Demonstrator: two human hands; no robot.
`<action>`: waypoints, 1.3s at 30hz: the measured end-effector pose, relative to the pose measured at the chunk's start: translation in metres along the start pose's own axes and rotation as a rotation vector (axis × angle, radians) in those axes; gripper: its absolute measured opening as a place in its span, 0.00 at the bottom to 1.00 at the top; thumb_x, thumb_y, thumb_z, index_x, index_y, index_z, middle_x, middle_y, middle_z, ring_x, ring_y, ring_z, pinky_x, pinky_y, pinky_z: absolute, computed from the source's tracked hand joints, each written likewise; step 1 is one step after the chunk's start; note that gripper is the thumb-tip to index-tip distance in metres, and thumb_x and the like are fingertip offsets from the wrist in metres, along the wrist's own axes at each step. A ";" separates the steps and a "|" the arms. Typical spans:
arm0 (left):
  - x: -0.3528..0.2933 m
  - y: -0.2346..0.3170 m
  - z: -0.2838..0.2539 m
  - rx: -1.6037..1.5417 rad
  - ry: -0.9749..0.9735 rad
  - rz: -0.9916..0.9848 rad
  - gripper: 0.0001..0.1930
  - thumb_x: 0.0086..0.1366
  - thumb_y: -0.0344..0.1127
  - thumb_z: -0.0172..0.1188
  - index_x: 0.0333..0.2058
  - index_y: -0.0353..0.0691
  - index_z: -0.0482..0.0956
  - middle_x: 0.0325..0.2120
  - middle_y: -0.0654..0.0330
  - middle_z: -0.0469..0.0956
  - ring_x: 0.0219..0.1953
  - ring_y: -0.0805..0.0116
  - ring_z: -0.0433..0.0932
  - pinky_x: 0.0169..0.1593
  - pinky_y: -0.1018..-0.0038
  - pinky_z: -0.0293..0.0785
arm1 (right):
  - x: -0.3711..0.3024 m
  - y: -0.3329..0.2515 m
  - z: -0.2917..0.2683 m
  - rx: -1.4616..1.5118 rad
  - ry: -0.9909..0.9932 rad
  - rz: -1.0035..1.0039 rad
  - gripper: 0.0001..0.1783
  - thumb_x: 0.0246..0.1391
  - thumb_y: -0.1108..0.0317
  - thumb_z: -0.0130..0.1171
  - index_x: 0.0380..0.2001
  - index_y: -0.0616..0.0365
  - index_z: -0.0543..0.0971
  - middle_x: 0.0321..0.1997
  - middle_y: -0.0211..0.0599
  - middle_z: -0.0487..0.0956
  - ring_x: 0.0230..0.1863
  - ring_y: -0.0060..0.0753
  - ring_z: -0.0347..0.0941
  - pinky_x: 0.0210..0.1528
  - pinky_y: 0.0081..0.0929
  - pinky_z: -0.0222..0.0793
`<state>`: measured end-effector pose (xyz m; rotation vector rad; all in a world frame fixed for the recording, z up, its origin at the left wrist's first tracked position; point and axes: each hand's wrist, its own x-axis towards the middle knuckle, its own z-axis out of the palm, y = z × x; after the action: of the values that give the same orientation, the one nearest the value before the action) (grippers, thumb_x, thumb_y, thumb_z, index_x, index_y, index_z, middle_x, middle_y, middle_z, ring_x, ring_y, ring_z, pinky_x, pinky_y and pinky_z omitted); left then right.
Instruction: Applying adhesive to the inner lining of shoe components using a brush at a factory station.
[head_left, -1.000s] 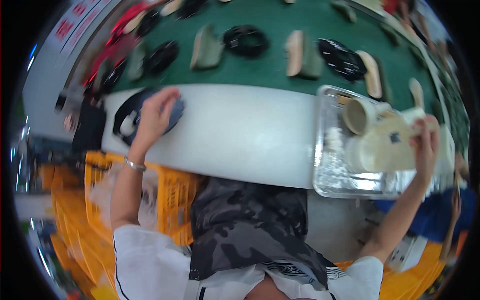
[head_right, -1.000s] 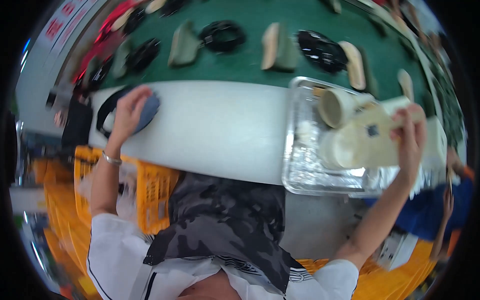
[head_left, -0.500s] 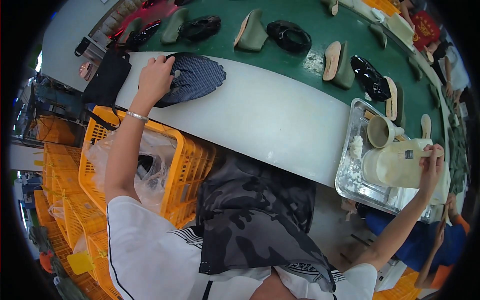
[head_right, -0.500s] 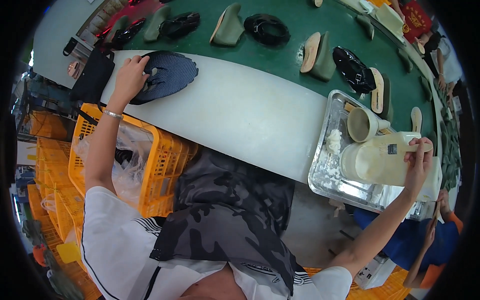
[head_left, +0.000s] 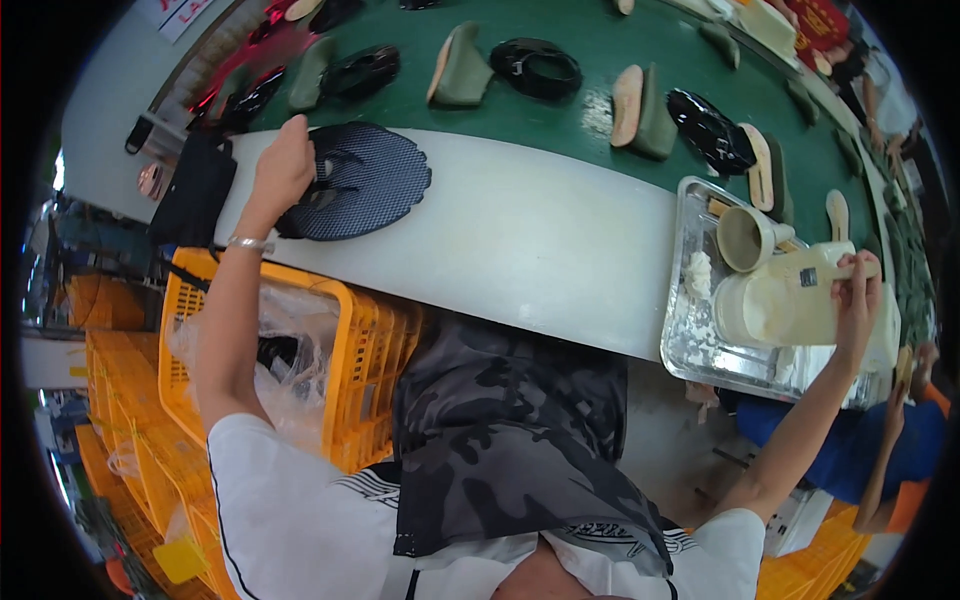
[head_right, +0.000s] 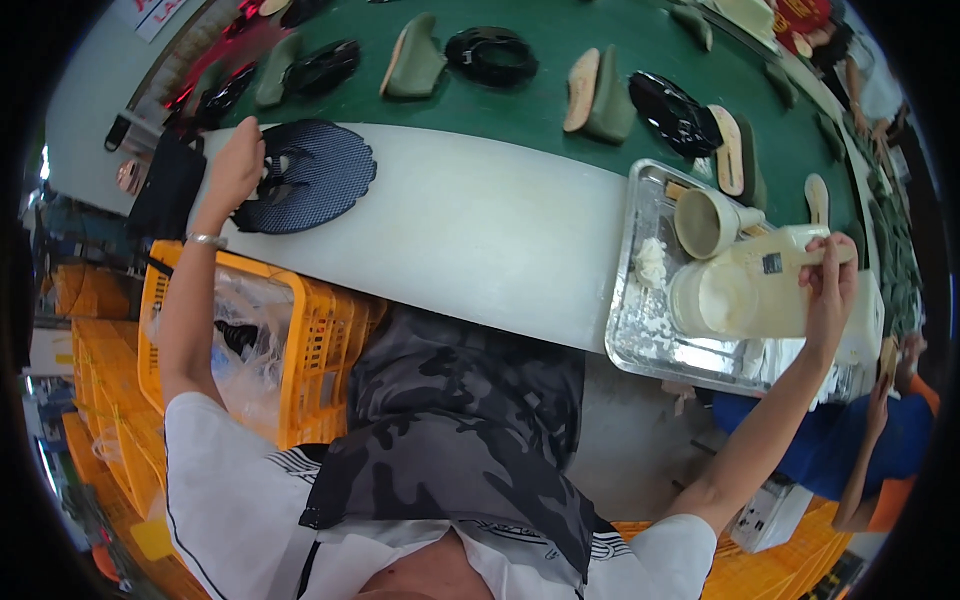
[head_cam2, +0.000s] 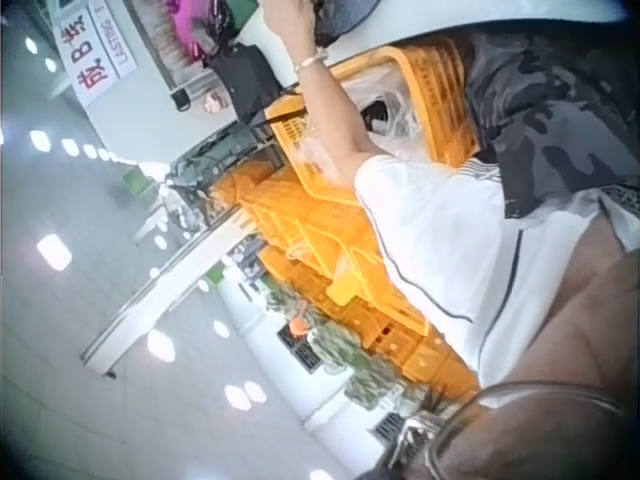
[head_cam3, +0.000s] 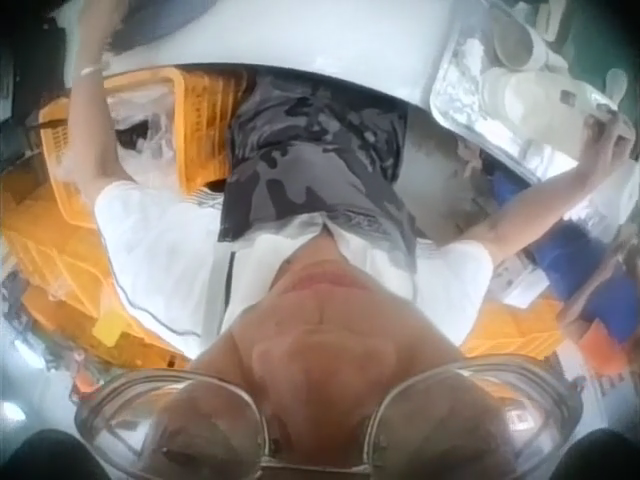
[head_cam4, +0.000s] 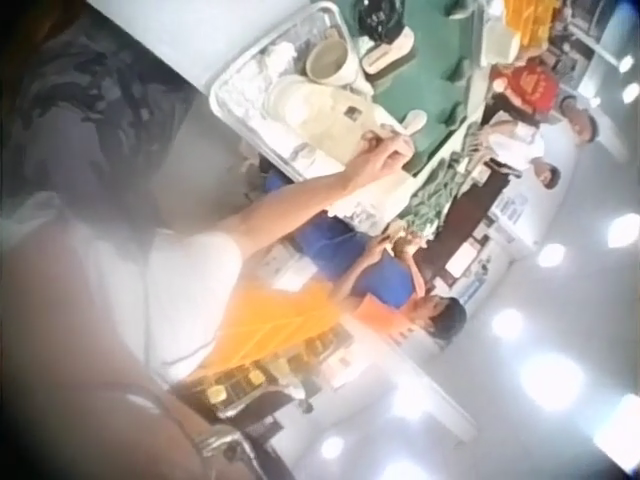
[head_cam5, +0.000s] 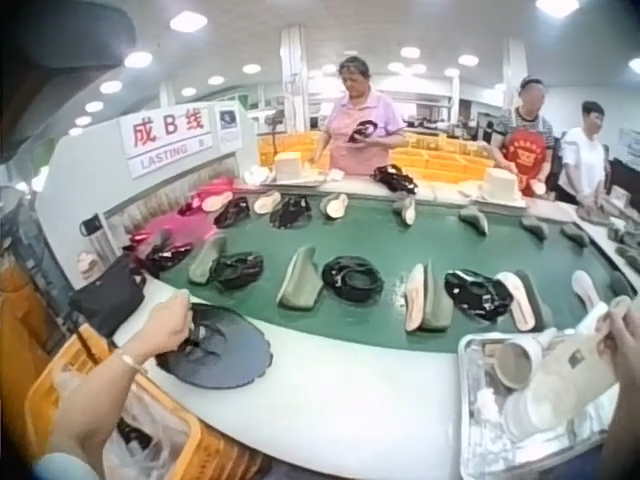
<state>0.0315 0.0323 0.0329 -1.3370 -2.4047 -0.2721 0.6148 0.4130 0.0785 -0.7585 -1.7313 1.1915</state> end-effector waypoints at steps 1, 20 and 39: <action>0.005 -0.001 -0.001 -0.189 -0.063 0.015 0.09 0.59 0.32 0.46 0.35 0.35 0.59 0.30 0.44 0.68 0.37 0.42 0.68 0.39 0.56 0.64 | -0.001 0.000 -0.007 -0.011 0.015 -0.010 0.09 0.59 0.65 0.46 0.40 0.57 0.67 0.33 0.30 0.71 0.21 0.11 0.62 0.23 0.07 0.57; -0.065 0.230 -0.037 -0.463 -0.252 0.588 0.26 0.41 0.24 0.63 0.44 0.35 0.70 0.45 0.51 0.66 0.37 0.54 0.65 0.40 0.67 0.67 | -0.027 -0.013 0.023 0.041 0.133 -0.107 0.09 0.58 0.64 0.48 0.35 0.58 0.68 0.30 0.32 0.75 0.21 0.16 0.67 0.24 0.12 0.65; 0.008 0.217 -0.004 -0.007 -0.190 0.794 0.14 0.44 0.20 0.51 0.33 0.38 0.67 0.38 0.54 0.69 0.40 0.54 0.68 0.41 0.65 0.67 | -0.116 0.021 0.080 -0.104 0.303 -0.098 0.06 0.57 0.71 0.48 0.34 0.62 0.70 0.31 0.34 0.77 0.25 0.20 0.71 0.30 0.16 0.69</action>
<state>0.2128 0.1521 0.0374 -2.2553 -1.7961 0.0715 0.5921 0.2908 0.0095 -0.8585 -1.5666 0.8763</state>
